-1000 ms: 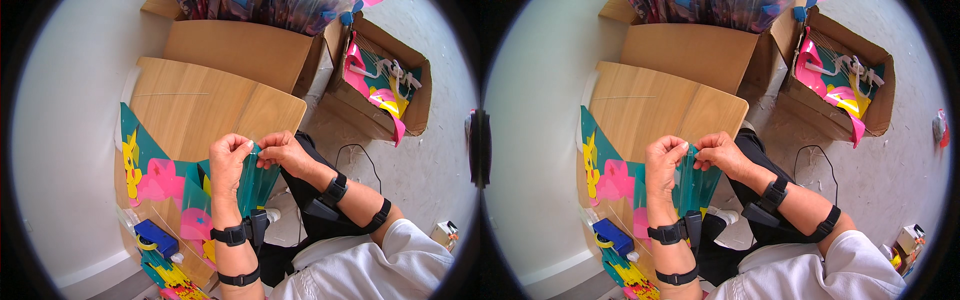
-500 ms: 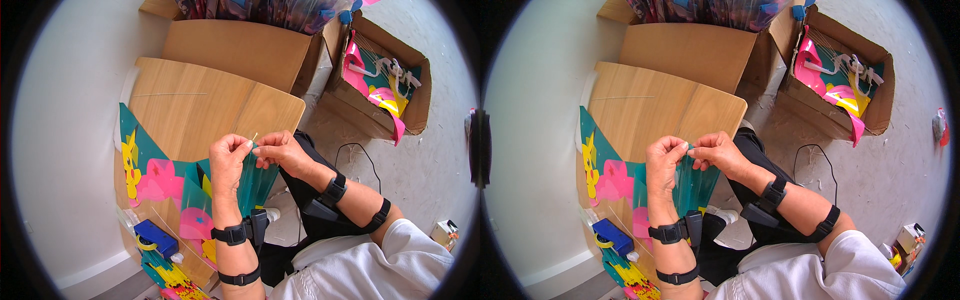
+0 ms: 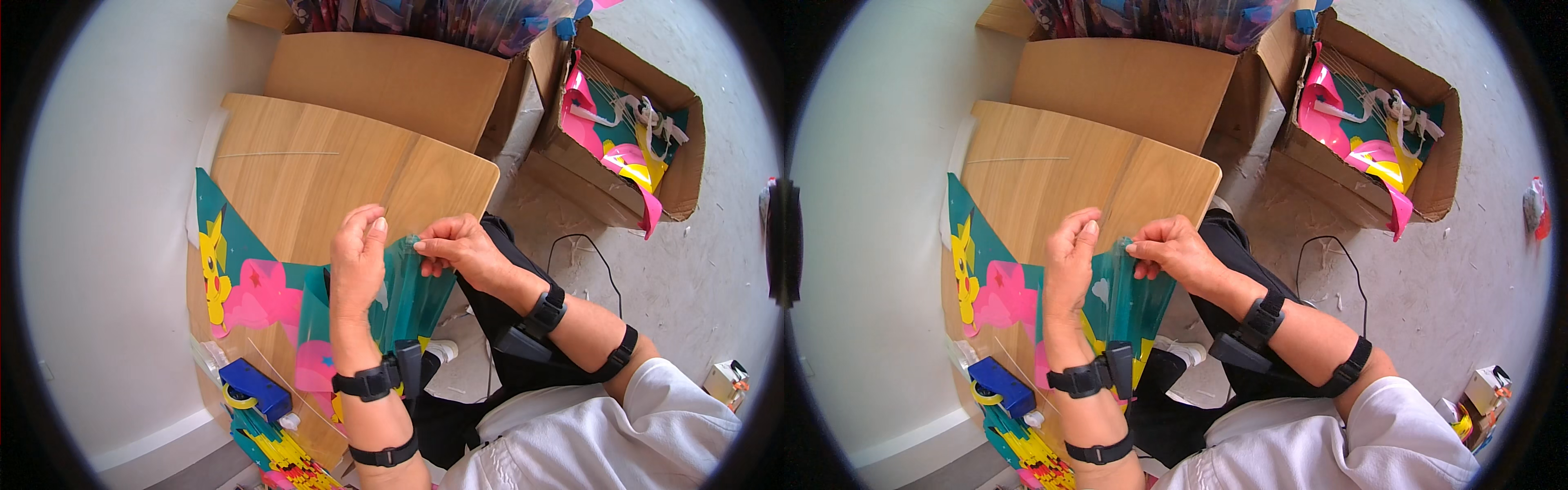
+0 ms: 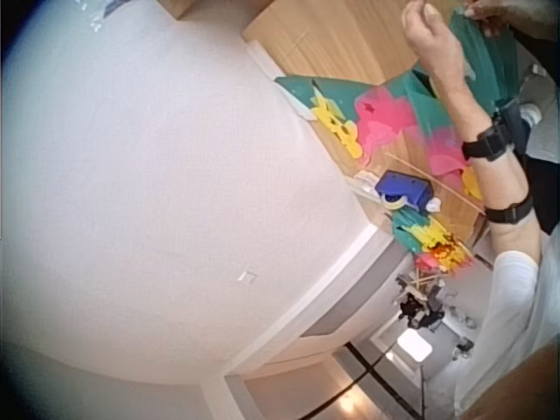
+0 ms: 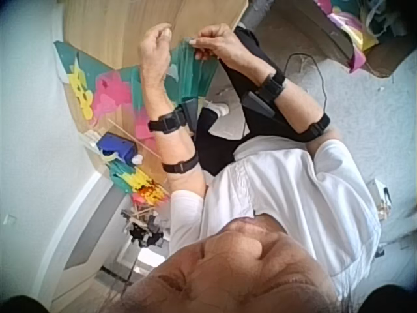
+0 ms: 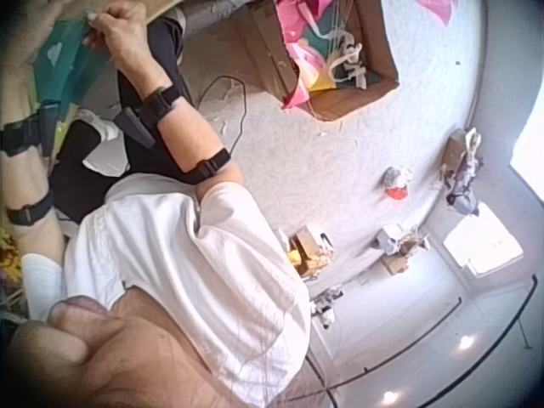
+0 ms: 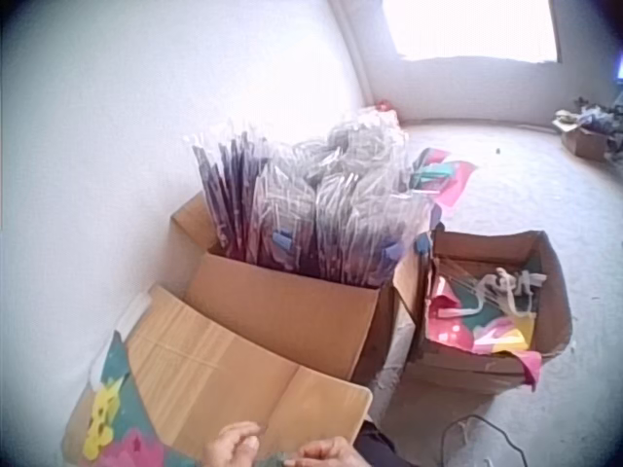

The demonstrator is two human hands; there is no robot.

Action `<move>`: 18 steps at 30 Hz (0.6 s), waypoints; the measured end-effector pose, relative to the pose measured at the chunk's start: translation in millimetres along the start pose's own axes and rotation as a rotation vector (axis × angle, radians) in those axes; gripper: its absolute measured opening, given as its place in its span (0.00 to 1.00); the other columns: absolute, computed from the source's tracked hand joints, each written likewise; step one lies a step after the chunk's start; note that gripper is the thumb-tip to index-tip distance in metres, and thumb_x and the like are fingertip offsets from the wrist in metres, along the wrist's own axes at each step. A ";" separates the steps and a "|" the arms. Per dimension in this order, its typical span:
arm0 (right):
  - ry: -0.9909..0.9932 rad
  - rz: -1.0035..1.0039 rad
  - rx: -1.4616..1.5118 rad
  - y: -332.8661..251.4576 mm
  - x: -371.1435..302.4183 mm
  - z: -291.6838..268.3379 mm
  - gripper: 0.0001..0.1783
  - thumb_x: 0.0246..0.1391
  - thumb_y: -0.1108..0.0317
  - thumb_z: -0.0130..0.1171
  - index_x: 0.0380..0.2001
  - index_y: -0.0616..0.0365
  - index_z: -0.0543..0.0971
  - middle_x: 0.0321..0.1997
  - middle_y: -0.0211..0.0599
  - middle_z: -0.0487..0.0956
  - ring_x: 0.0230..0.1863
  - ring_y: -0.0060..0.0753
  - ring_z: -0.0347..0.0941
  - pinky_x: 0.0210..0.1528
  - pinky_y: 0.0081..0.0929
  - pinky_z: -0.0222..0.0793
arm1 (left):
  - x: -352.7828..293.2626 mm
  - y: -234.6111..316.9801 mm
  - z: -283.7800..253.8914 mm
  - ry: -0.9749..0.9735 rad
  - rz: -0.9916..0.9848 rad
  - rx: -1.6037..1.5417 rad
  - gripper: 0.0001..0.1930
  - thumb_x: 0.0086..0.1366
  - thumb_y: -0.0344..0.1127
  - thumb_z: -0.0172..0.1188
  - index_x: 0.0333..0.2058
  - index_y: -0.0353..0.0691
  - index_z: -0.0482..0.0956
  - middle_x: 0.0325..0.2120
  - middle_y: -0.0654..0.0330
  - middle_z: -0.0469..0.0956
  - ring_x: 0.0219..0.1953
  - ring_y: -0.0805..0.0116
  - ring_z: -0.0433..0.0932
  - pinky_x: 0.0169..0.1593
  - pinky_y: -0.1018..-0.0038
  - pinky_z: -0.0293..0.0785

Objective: The recorder is assembling cartoon-themed kites by attaching strings and securing the plastic film.

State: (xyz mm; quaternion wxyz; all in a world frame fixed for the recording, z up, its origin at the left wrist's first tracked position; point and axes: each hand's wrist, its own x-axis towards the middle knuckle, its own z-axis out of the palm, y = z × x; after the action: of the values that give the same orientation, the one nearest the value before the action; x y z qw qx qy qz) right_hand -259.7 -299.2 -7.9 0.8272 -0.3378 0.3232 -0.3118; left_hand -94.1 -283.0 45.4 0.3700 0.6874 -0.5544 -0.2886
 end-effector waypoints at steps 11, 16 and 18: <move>0.035 -0.025 0.015 3.5 0.3 4.6 0.08 0.53 0.69 0.59 0.23 0.62 0.79 0.18 0.29 0.76 0.20 0.17 0.73 0.22 0.14 0.65 | 8.0 1.1 -19.3 -0.499 -0.263 -0.099 0.04 0.56 0.25 0.57 0.31 0.33 0.78 0.24 0.67 0.75 0.28 0.81 0.70 0.35 0.82 0.67; 0.088 -0.027 -0.040 4.1 2.0 7.0 0.09 0.53 0.70 0.60 0.22 0.62 0.79 0.17 0.28 0.75 0.19 0.16 0.72 0.19 0.13 0.63 | 1.5 11.4 -17.6 -0.383 -0.266 -0.145 0.04 0.53 0.26 0.61 0.29 0.33 0.78 0.22 0.67 0.74 0.26 0.81 0.69 0.31 0.83 0.66; 0.090 -0.047 -0.082 6.3 2.3 6.9 0.09 0.53 0.70 0.60 0.22 0.63 0.79 0.16 0.28 0.75 0.19 0.15 0.72 0.19 0.13 0.63 | 2.0 16.7 -16.7 -0.371 -0.229 -0.116 0.05 0.52 0.28 0.63 0.27 0.33 0.78 0.21 0.67 0.74 0.26 0.82 0.70 0.31 0.83 0.66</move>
State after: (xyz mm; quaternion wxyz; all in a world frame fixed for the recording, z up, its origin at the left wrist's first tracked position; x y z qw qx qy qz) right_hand -251.3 -294.8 -9.5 0.7897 -0.3645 0.3647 -0.3324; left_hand -89.4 -283.6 68.6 0.2653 0.6586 -0.5139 -0.4814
